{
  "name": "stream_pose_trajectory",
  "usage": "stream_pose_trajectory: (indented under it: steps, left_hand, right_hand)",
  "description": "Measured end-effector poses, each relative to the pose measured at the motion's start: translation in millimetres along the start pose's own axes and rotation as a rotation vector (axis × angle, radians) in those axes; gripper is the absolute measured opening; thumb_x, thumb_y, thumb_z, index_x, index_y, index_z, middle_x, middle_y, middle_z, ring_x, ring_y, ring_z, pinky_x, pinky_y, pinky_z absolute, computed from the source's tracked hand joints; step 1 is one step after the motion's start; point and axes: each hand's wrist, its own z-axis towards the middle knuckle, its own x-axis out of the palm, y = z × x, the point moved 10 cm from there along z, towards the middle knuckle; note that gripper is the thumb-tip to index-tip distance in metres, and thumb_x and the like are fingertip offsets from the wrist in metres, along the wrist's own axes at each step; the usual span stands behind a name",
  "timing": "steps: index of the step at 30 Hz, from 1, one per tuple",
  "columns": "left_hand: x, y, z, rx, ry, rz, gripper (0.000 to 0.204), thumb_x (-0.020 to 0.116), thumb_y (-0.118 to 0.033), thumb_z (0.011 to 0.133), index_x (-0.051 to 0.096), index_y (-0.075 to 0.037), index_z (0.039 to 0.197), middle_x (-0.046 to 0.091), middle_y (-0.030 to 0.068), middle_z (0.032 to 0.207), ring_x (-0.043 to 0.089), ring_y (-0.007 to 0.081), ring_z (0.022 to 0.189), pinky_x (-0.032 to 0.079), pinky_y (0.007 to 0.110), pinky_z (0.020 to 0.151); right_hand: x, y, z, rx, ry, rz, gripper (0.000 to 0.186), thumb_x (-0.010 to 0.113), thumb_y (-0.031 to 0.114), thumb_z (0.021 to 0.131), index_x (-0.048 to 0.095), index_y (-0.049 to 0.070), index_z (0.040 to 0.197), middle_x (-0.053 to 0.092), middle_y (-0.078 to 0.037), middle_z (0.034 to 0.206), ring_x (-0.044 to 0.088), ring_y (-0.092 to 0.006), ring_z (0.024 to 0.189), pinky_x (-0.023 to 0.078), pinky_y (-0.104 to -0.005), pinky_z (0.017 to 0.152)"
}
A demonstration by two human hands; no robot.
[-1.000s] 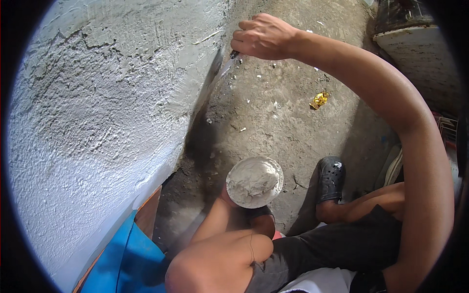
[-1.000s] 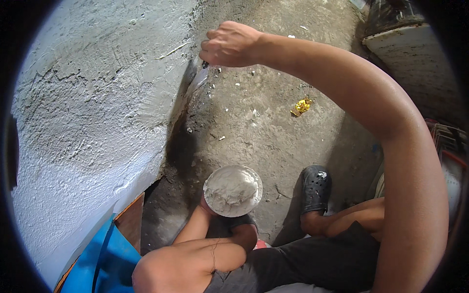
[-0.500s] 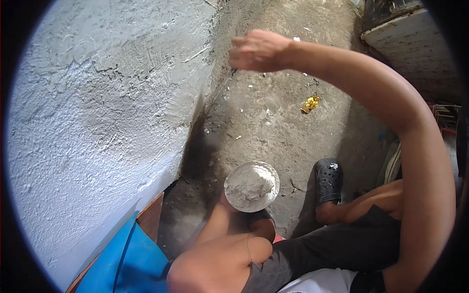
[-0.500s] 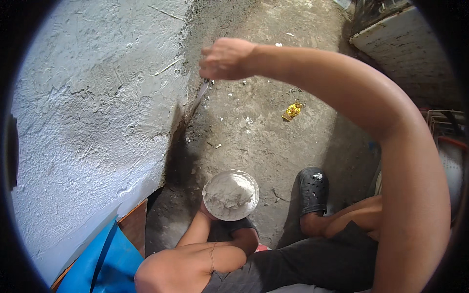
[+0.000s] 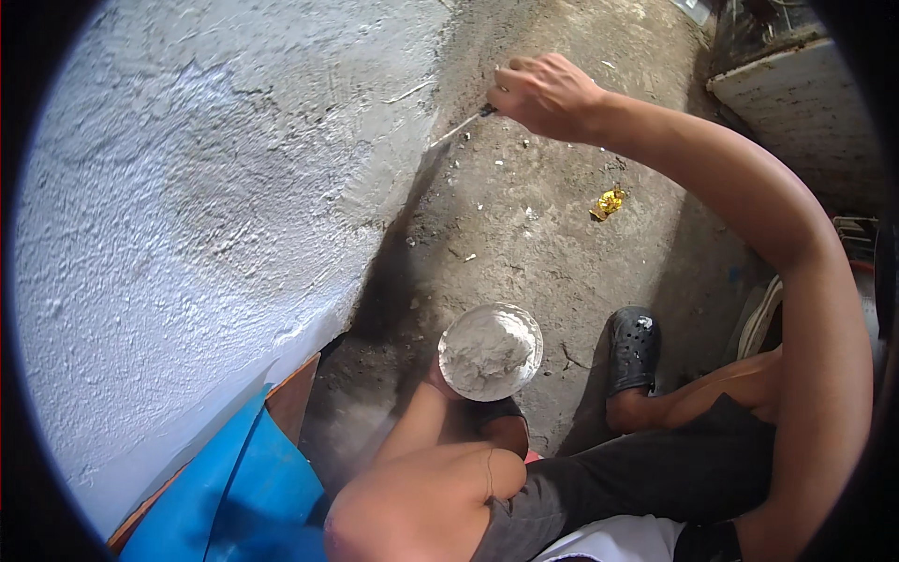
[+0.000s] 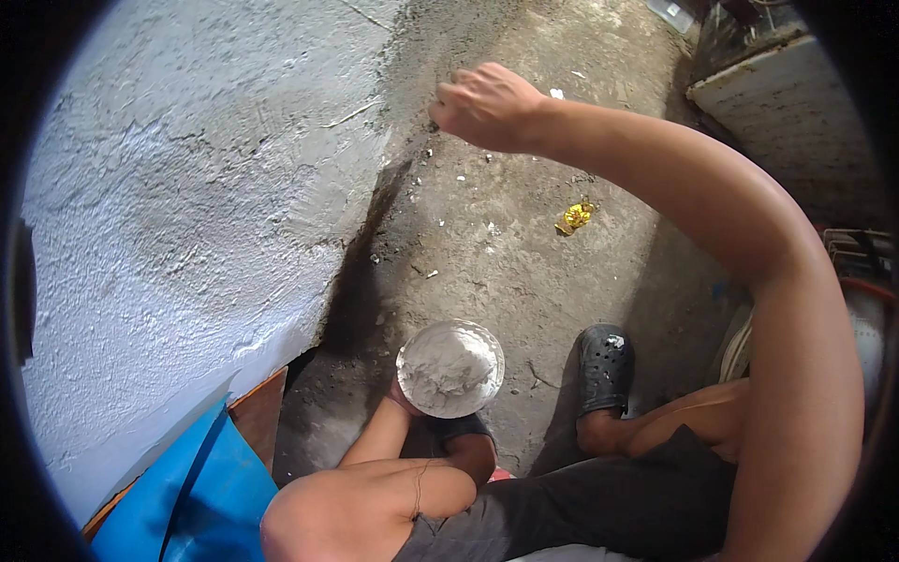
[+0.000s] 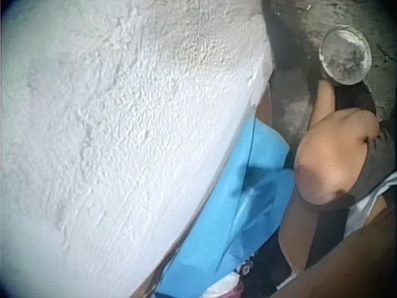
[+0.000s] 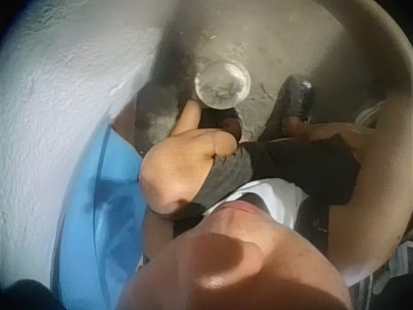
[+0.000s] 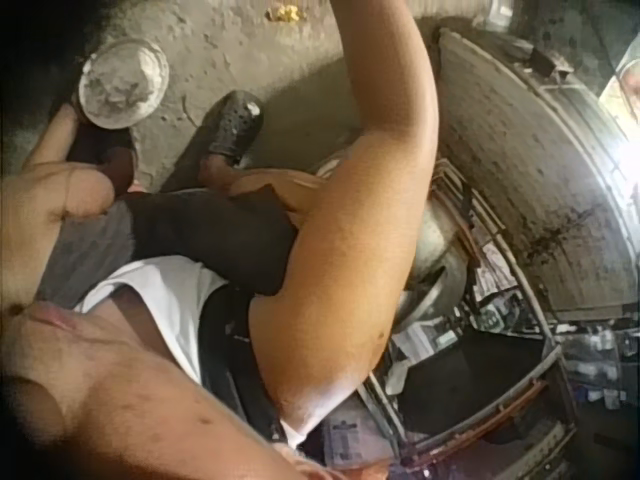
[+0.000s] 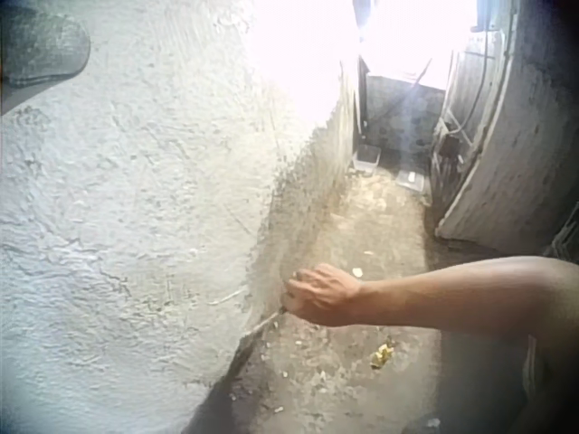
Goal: Apply plaster or putty to a concrete wall using a putty knife.
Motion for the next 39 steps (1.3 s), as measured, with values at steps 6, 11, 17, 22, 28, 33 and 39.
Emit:
stream_pose_trajectory:
  steps: [6, 11, 17, 22, 28, 33, 39]
  left_hand:
    - [-4.6, 6.2, 3.1, 0.012, 0.08, -0.086, 0.058, 0.04, -0.041, 0.106, 0.044, -0.004, 0.151, 0.052, 0.0183, 0.149, 0.052, 0.0346, 0.136, 0.045, 0.052, 0.113]
    - [-45.7, -6.5, -9.8, 0.05, 0.065, -0.101, 0.058, 0.036, -0.042, 0.108, 0.041, -0.006, 0.153, 0.048, 0.017, 0.153, 0.049, 0.0342, 0.138, 0.04, 0.052, 0.117]
    - [12.8, 7.2, 5.7, -0.021, 0.097, -0.219, 0.063, 0.044, -0.047, 0.104, 0.046, -0.002, 0.148, 0.055, 0.021, 0.144, 0.057, 0.0379, 0.129, 0.047, 0.055, 0.11]
    - [24.6, -33.2, -22.2, 0.246, -0.016, -0.118, 0.072, 0.044, -0.056, 0.101, 0.04, -0.006, 0.153, 0.05, 0.0201, 0.15, 0.055, 0.0382, 0.132, 0.045, 0.057, 0.111]
    - [59.1, -55.2, 6.1, 0.23, 0.102, -0.085, 0.071, 0.045, -0.055, 0.101, 0.037, -0.012, 0.157, 0.042, 0.0142, 0.159, 0.041, 0.0359, 0.145, 0.034, 0.057, 0.12]
    - [104.5, -65.6, 27.2, 0.447, -0.007, 0.044, 0.078, 0.048, -0.062, 0.094, 0.041, -0.013, 0.155, 0.042, 0.0126, 0.159, 0.04, 0.0396, 0.145, 0.029, 0.064, 0.12]
    - [138.6, -63.4, 33.4, 0.46, 0.109, -0.07, 0.077, 0.041, -0.066, 0.095, 0.04, -0.018, 0.156, 0.041, 0.013, 0.158, 0.042, 0.0439, 0.142, 0.033, 0.075, 0.111]
  right_hand:
    - [5.5, 55.5, -10.1, -0.211, -0.01, -0.054, 0.007, 0.062, 0.011, 0.098, 0.063, 0.006, 0.093, 0.066, -0.008, 0.086, 0.065, -0.0181, 0.078, 0.058, -0.0297, 0.064]
    - [-36.4, 62.1, 17.9, -0.318, -0.257, -0.116, 0.012, 0.06, 0.017, 0.101, 0.064, 0.009, 0.093, 0.069, -0.006, 0.083, 0.068, -0.0167, 0.078, 0.058, -0.03, 0.06]
    - [-39.1, -32.4, -16.8, -0.214, -0.077, 0.09, 0.015, 0.063, 0.024, 0.098, 0.064, 0.01, 0.094, 0.066, -0.004, 0.082, 0.066, -0.0183, 0.082, 0.057, -0.0307, 0.064]
    - [-79.8, -28.5, -62.5, -0.461, -0.111, 0.069, 0.02, 0.07, 0.023, 0.092, 0.06, 0.007, 0.096, 0.06, -0.007, 0.087, 0.062, -0.0245, 0.089, 0.052, -0.0393, 0.074]
    - [-47.0, -31.1, -110.0, -0.088, 0.042, 0.394, 0.016, 0.055, 0.018, 0.103, 0.048, 0.006, 0.11, 0.058, -0.015, 0.088, 0.062, -0.034, 0.084, 0.05, -0.0479, 0.073]
    - [-80.7, 0.7, -125.3, 0.022, 0.031, 0.644, 0.017, 0.056, 0.017, 0.103, 0.048, 0.004, 0.11, 0.062, -0.017, 0.085, 0.063, -0.0362, 0.074, 0.049, -0.0478, 0.067]
    - [-79.0, 45.3, -144.3, 0.152, 0.131, 1.005, 0.03, 0.07, 0.016, 0.092, 0.053, 0.004, 0.114, 0.066, -0.018, 0.08, 0.066, -0.0393, 0.073, 0.049, -0.0475, 0.062]
